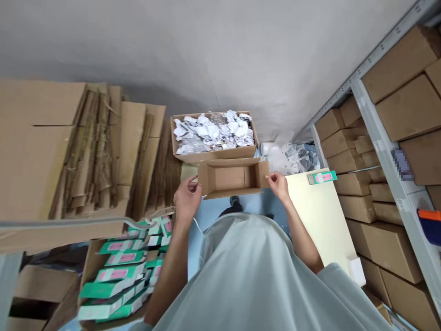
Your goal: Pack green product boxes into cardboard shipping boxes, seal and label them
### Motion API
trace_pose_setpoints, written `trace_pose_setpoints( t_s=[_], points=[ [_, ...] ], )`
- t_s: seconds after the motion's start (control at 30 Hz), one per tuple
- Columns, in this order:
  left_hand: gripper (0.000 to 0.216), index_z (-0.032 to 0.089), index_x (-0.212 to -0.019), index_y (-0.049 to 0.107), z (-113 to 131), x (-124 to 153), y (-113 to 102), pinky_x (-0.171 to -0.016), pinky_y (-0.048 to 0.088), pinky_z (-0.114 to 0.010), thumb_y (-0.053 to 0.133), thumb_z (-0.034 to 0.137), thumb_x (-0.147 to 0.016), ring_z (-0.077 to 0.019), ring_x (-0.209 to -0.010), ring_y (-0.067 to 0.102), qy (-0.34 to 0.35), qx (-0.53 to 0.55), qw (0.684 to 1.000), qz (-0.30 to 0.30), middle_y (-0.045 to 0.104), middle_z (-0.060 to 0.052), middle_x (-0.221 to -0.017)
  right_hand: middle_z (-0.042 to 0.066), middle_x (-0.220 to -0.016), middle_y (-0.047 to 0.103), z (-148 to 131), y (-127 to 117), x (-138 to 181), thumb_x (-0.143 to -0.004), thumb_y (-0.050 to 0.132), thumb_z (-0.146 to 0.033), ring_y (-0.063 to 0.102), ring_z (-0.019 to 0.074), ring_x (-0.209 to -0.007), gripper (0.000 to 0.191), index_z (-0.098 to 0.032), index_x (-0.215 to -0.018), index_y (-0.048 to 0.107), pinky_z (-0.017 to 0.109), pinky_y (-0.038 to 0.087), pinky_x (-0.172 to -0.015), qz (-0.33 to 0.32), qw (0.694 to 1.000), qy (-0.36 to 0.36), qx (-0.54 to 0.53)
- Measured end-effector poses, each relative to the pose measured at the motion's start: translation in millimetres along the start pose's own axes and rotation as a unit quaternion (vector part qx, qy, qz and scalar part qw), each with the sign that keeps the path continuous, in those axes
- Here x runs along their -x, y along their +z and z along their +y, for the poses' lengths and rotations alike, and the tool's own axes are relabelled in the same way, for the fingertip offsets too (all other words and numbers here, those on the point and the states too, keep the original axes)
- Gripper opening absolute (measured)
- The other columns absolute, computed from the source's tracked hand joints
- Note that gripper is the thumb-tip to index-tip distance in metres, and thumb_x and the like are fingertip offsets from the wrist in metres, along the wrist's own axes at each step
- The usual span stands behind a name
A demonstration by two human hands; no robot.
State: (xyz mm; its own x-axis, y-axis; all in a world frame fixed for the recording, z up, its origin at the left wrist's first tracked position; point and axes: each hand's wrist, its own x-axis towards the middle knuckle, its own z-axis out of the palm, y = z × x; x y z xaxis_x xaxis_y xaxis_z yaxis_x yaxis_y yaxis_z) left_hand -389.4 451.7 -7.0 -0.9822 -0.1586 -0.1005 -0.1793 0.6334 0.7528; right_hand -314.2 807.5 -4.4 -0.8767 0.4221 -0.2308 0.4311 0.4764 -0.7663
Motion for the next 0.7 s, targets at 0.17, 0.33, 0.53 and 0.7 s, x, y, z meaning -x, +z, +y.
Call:
trace_pose_setpoints(
  t_s=[0.17,0.33,0.53,0.7],
  points=[
    [0.047,0.016,-0.132,0.074,-33.3,-25.2,-19.4,-0.1,0.062,-0.044,0.06,0.032,-0.09,-0.0278,-0.096,0.078,-0.021,-0.029,0.999,-0.007,0.08,-0.011,-0.106,0.007,-0.086,0.082,-26.5,56.6,-25.6,-0.092,0.07,-0.04,0.075,0.024,-0.079,0.018,-0.024,-0.085,0.07,0.033,0.054,-0.078,-0.024,0.999,0.014,0.044],
    [0.046,0.016,-0.135,0.072,-49.6,-36.0,-19.4,-0.102,0.061,-0.045,0.058,0.029,-0.093,-0.0289,-0.1,0.077,-0.032,-0.038,0.998,-0.031,0.078,-0.013,-0.111,0.006,-0.083,0.081,-35.2,78.6,-36.8,-0.09,0.07,-0.044,0.074,0.0242,-0.079,0.022,-0.024,-0.082,0.066,0.033,0.055,-0.078,-0.036,0.997,0.032,0.053],
    [0.045,0.02,-0.136,0.07,-55.2,-43.1,-25.9,-0.106,0.06,-0.046,0.06,0.026,-0.092,-0.0296,-0.104,0.077,-0.07,-0.034,0.997,-0.03,0.079,-0.011,-0.112,0.006,-0.082,0.08,-45.1,77.1,-41.7,-0.088,0.072,-0.058,0.074,0.0235,-0.078,0.035,-0.023,-0.083,0.066,0.034,0.056,-0.077,-0.061,0.996,0.032,0.054],
    [0.044,0.02,-0.138,0.069,-15.0,-57.7,-44.3,-0.118,0.055,-0.05,0.063,0.038,-0.099,-0.035,-0.129,0.071,0.024,-0.022,0.999,0.03,0.07,-0.017,-0.135,0.009,-0.099,0.084,-74.5,56.4,-57.8,-0.089,0.074,-0.058,0.075,0.0235,-0.082,0.042,-0.021,-0.108,0.072,0.036,0.059,-0.083,-0.024,0.999,-0.013,0.037]
  ],
)
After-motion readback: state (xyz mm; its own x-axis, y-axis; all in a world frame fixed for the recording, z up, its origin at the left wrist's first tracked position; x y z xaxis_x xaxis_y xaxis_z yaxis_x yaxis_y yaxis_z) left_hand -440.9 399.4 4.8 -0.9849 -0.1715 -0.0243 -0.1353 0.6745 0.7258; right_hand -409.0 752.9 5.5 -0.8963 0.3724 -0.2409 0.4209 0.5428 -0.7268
